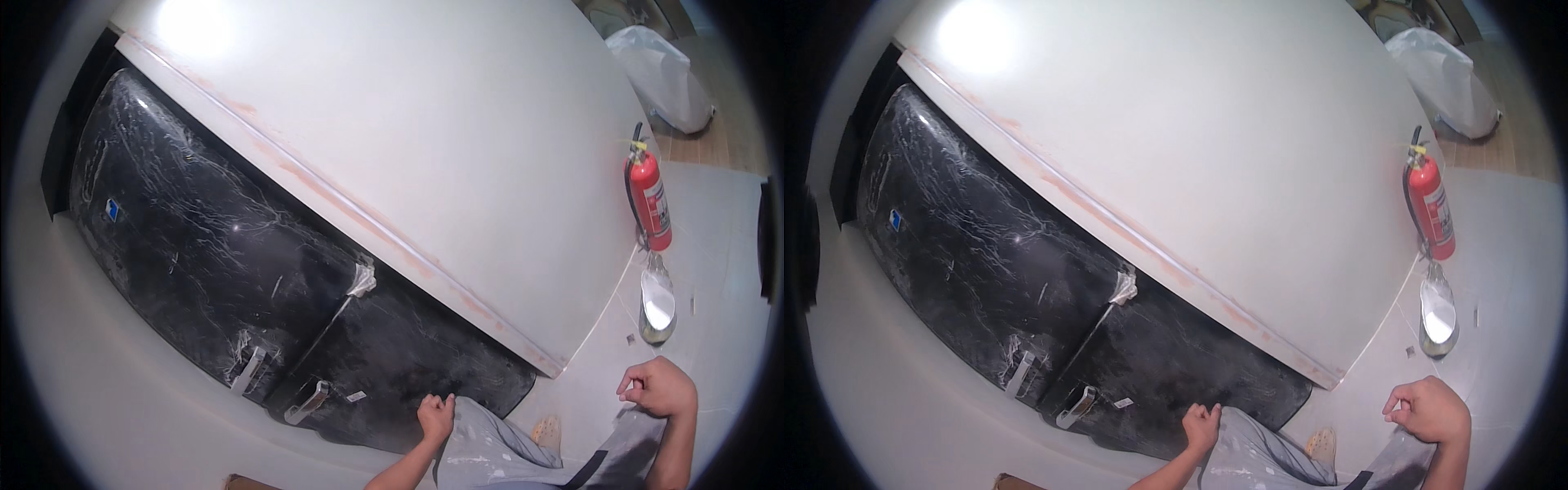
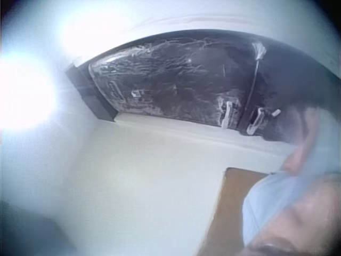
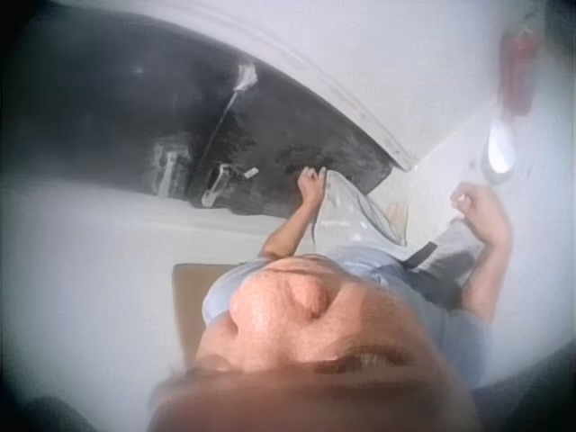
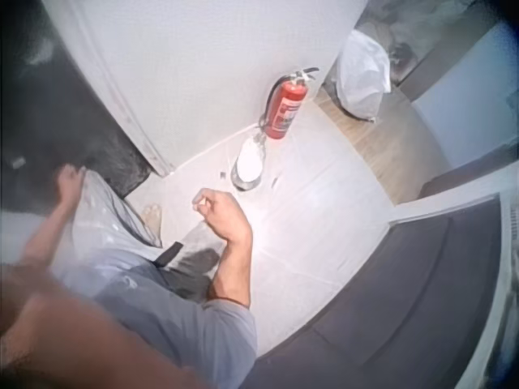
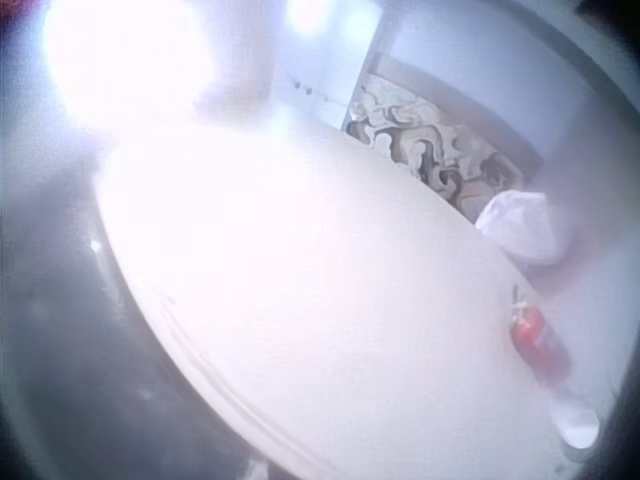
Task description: The person sits on the floor and applies a white strip along the base of a wall using a small tool to press it into place. They repeatedly smooth the strip, adjust their position, and briefly stand to retrieve a tool before resuming the application.
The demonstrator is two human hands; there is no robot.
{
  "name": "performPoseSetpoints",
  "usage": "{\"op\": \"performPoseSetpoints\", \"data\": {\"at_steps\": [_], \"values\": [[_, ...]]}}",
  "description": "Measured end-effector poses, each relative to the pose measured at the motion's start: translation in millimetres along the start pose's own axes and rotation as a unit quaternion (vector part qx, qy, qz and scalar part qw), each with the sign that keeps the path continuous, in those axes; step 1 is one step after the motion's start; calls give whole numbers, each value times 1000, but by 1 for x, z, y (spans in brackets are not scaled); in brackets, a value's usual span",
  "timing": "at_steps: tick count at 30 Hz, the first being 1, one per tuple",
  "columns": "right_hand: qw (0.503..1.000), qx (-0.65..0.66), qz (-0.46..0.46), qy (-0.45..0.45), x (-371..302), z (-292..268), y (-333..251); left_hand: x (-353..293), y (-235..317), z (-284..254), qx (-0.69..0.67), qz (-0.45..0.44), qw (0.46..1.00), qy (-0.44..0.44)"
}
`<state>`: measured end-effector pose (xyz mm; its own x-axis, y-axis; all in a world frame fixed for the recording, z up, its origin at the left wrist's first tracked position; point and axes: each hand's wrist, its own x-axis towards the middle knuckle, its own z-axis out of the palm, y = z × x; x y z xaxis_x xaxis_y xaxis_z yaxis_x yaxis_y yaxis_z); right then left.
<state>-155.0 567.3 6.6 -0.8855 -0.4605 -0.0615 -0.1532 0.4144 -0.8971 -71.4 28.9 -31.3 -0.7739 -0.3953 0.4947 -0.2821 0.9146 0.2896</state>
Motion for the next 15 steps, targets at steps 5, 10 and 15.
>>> {"op": "performPoseSetpoints", "data": {"at_steps": [5, 10, 15], "values": [[1000, 25, -7, 2, -3, 1, 6, -3, 15, -5, -5, -25, 997, -69], [999, 30, -12, 4, -6, 3, 11, -3, 27, -16, 40, -36, 991, -126], [999, 39, -12, 13, -7, 5, 16, -5, 35, -23, 62, -59, 986, -146]]}}
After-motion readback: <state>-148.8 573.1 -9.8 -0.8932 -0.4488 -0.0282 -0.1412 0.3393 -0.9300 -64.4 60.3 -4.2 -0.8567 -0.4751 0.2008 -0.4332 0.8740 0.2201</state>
